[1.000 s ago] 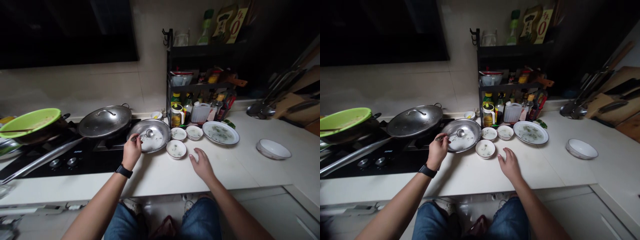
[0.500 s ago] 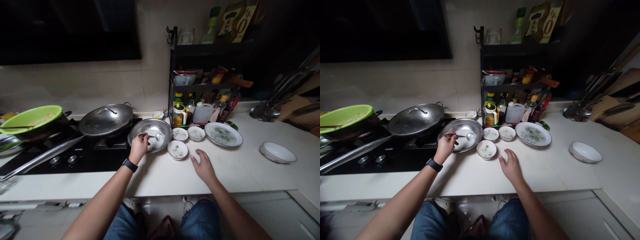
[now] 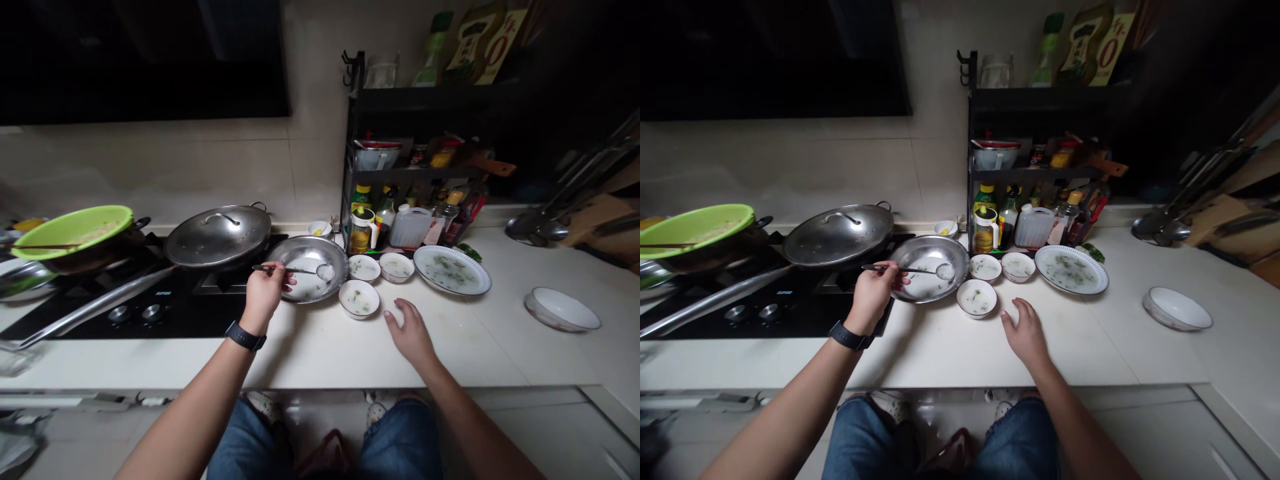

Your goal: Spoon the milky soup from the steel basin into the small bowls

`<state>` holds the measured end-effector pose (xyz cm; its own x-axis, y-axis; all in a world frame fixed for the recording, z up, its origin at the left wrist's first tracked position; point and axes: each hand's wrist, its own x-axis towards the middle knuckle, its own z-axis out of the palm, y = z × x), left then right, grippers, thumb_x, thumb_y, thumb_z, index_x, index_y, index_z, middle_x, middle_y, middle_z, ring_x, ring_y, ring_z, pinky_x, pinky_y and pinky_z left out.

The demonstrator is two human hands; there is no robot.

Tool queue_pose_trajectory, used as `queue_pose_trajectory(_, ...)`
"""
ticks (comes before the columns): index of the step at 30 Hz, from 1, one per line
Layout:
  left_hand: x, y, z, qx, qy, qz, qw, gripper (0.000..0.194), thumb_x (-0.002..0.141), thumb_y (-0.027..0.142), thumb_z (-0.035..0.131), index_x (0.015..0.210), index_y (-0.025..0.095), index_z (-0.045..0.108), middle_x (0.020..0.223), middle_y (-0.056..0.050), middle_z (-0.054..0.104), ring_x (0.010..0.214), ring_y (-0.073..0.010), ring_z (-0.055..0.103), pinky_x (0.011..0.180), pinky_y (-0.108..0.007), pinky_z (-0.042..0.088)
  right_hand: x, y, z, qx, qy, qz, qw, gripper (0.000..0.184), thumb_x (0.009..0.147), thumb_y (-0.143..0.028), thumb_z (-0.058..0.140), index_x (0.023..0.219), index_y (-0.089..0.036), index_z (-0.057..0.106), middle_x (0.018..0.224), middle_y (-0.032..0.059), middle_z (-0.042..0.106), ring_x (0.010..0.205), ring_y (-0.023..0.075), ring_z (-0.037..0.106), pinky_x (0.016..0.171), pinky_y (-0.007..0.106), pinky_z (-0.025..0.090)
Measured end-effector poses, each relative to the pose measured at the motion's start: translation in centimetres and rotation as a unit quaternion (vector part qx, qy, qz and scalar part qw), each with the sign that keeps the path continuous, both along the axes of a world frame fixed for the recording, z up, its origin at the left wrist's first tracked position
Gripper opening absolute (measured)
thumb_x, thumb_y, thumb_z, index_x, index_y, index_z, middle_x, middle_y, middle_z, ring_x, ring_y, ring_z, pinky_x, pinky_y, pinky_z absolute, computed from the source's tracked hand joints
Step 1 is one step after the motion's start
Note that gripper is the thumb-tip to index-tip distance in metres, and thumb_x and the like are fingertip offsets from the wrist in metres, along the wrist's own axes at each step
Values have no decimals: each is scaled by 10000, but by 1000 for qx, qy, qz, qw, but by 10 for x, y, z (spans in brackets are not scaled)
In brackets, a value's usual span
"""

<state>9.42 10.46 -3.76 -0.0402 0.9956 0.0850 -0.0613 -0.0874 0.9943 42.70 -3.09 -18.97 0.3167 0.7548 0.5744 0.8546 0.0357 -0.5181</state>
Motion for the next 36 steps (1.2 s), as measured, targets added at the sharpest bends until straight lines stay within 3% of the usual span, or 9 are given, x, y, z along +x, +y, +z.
queue_pose_trajectory(8,8,-21,30,23,9,-30,999,369,852,454,716,1014,148,589,782,-79,745,657,-232,751,550,-310,569,-1,0,1,2,3,-4,1000,489,994,-576,527,1220,-154,630,1239,219,684,1203,361,647,1050,570,538)
queue_pose_trajectory(13,27,-44,17,56,43,-70,995,400,898,487,683,1074,137,601,807,-77,741,662,-223,753,560,-312,595,0,0,1,7,-1,3,1000,479,1006,-550,520,1229,-140,628,1243,230,684,1204,360,649,1046,569,541)
queue_pose_trajectory(17,39,-64,0,135,114,-117,977,286,999,407,579,1115,152,639,834,-78,758,714,-211,769,625,-304,618,0,-1,1,10,-2,2,1000,487,1004,-547,526,1240,-132,623,1251,237,682,1193,365,653,1033,582,546)
queue_pose_trajectory(20,42,-77,-6,249,198,-136,938,195,1029,289,546,1127,170,665,836,-71,774,757,-199,772,715,-306,626,0,-1,1,11,-2,2,1000,487,1003,-550,530,1240,-135,622,1250,234,683,1199,368,650,1037,584,545)
queue_pose_trajectory(25,41,-91,-13,477,314,-158,806,259,992,95,536,1220,160,638,1071,-140,789,953,-230,775,836,-340,632,0,-1,0,9,1,2,1000,492,1002,-560,523,1235,-139,622,1255,233,681,1216,374,642,1052,584,535)
queue_pose_trajectory(28,41,-95,-20,531,346,-183,752,287,976,62,536,1240,138,618,1083,-154,788,942,-234,778,808,-332,637,0,-1,1,6,7,3,1000,490,1000,-558,526,1241,-142,620,1261,230,678,1223,369,640,1060,583,530)
queue_pose_trajectory(31,36,-90,-23,507,323,-132,789,242,989,116,566,1220,154,625,1024,-128,799,895,-220,786,804,-314,635,0,-1,1,6,11,2,1000,494,995,-556,532,1240,-137,622,1260,233,678,1222,369,641,1059,583,531)
queue_pose_trajectory(34,20,-71,-19,403,293,-38,866,200,1015,213,563,1195,168,637,991,-112,799,854,-203,791,787,-289,625,0,-1,0,5,12,0,1000,489,994,-556,532,1239,-142,623,1262,232,680,1211,368,646,1052,585,535)
queue_pose_trajectory(36,3,-51,-15,321,309,4,895,229,1030,272,526,1201,165,635,938,-94,795,804,-204,786,768,-297,617,-1,-1,0,5,13,-1,1000,485,995,-560,532,1241,-152,621,1267,226,679,1209,364,647,1050,578,537)
